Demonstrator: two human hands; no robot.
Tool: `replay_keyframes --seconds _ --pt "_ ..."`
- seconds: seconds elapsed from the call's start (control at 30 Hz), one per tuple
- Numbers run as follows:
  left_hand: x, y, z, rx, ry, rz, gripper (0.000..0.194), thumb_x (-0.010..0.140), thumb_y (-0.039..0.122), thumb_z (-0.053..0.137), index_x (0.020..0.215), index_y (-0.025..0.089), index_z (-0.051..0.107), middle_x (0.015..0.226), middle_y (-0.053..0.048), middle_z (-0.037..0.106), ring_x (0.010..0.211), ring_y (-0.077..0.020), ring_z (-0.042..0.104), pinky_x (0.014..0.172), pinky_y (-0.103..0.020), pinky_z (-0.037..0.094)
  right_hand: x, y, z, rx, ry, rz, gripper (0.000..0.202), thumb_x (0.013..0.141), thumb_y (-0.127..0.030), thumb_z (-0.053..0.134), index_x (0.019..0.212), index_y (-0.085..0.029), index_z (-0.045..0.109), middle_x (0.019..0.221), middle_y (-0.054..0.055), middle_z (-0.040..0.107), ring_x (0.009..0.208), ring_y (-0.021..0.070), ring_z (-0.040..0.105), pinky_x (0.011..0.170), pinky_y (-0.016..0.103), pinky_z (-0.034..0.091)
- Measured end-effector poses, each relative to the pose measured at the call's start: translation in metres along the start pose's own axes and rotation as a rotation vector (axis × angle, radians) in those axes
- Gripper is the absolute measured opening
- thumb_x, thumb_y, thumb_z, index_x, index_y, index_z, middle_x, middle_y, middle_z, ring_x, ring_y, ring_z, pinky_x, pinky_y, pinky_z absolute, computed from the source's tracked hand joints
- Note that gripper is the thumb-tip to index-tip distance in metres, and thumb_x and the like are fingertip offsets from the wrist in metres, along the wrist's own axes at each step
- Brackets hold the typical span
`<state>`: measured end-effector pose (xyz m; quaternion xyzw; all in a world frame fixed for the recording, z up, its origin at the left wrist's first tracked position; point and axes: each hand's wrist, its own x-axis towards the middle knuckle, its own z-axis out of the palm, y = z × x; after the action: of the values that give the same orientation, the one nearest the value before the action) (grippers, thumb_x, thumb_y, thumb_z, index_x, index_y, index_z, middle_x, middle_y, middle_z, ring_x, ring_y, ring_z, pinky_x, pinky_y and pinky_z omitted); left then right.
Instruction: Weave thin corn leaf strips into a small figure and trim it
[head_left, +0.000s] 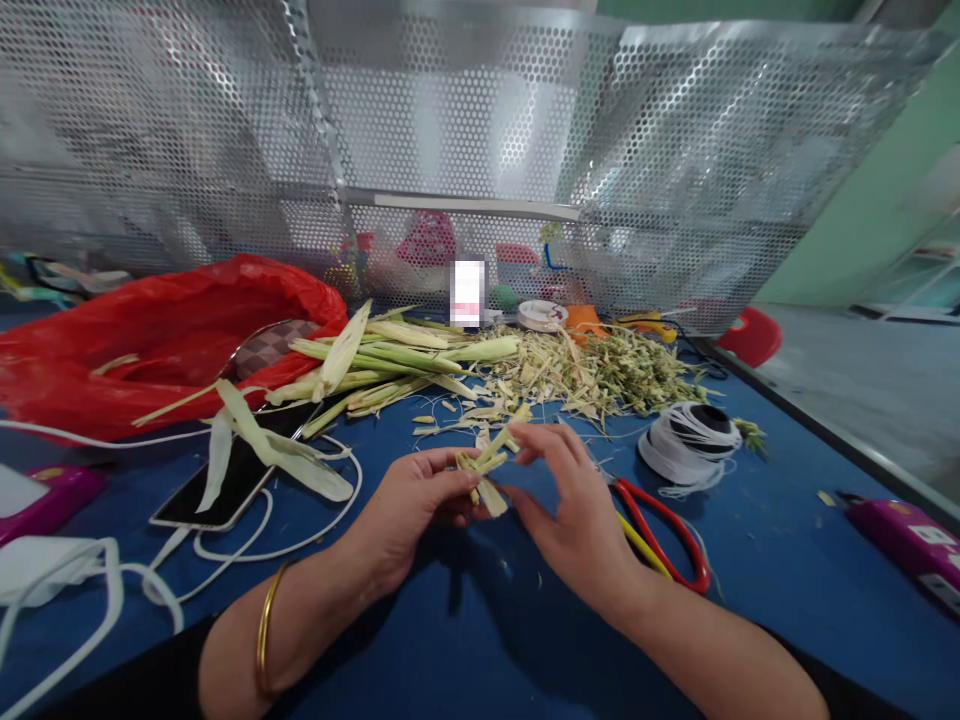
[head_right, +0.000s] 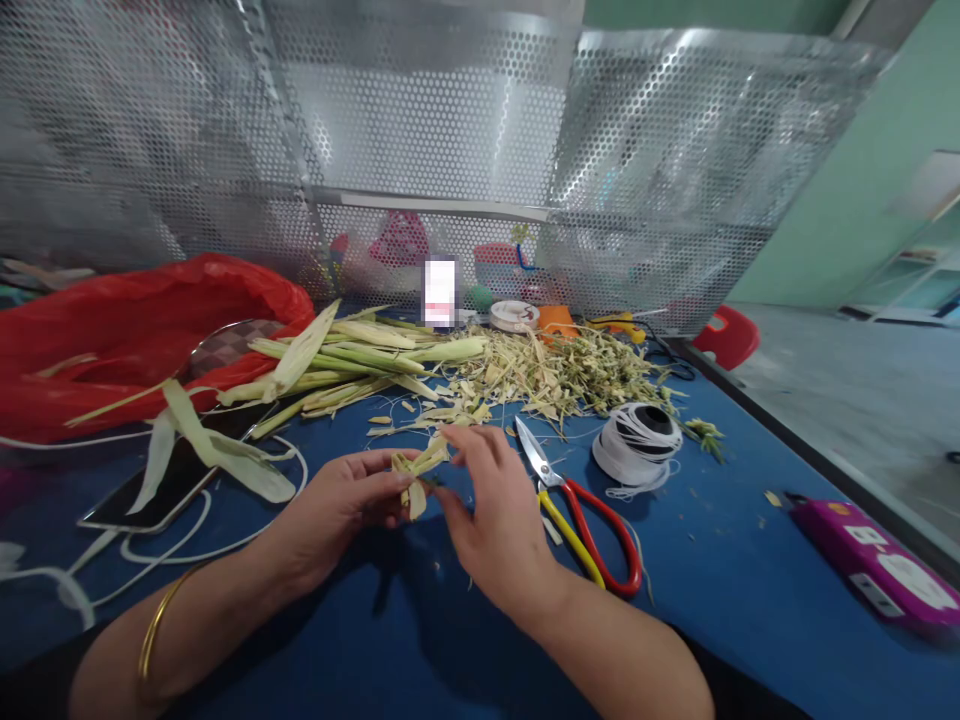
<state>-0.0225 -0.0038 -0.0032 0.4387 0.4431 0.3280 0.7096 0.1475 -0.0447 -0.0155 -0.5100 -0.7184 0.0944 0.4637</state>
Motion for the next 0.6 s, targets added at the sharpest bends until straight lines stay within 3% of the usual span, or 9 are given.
replay_keyframes --seconds 0.1,0.2,0.43,0.6 --pt "0.0009 0.0006 -0.0011 -0.030 0.011 -0.019 0.031 0.070 0.022 0.071 0.099 0.012 0.068 0.069 -0.003 0.069 0.055 -0.0095 0.061 0.051 -0.017 0.038 0.0040 -0.0019 -0.0069 -0.193 -0.080 -0.358 0.024 0.084 -0.010 0.054 0.102 -0.023 0.064 0.104 0.006 0.065 0.100 0.0204 0.057 0.088 0.037 0.043" --pt "-0.0008 0.0008 -0.0002 0.011 0.003 -0.047 0.035 0.068 0.024 0.073 0.100 0.011 0.068 0.065 -0.002 0.069 0.055 -0.0103 0.062 0.050 -0.017 0.038 0.0069 -0.0046 -0.0097 -0.247 -0.088 -0.490 0.021 0.088 -0.009 0.051 0.090 -0.023 0.066 0.089 0.002 0.069 0.090 0.0173 0.060 0.090 0.037 0.040" --pt "-0.0052 -0.0010 0.0043 0.110 -0.131 0.027 0.030 0.068 0.021 0.070 0.097 0.013 0.071 0.071 -0.004 0.071 0.057 -0.0105 0.061 0.059 -0.021 0.045 0.0051 -0.0020 -0.0071 -0.094 -0.107 -0.288 0.016 0.089 -0.009 0.051 0.083 -0.021 0.059 0.093 0.002 0.069 0.089 0.0150 0.062 0.092 0.036 0.037" --pt "-0.0053 -0.0032 0.0061 0.177 -0.238 0.055 0.026 0.070 0.019 0.065 0.095 0.013 0.072 0.074 -0.004 0.071 0.056 -0.0096 0.056 0.062 -0.024 0.048 0.0032 0.0025 -0.0024 -0.156 -0.156 -0.114 0.012 0.088 -0.012 0.053 0.079 -0.020 0.053 0.082 0.002 0.063 0.079 0.0164 0.056 0.074 0.031 0.039"
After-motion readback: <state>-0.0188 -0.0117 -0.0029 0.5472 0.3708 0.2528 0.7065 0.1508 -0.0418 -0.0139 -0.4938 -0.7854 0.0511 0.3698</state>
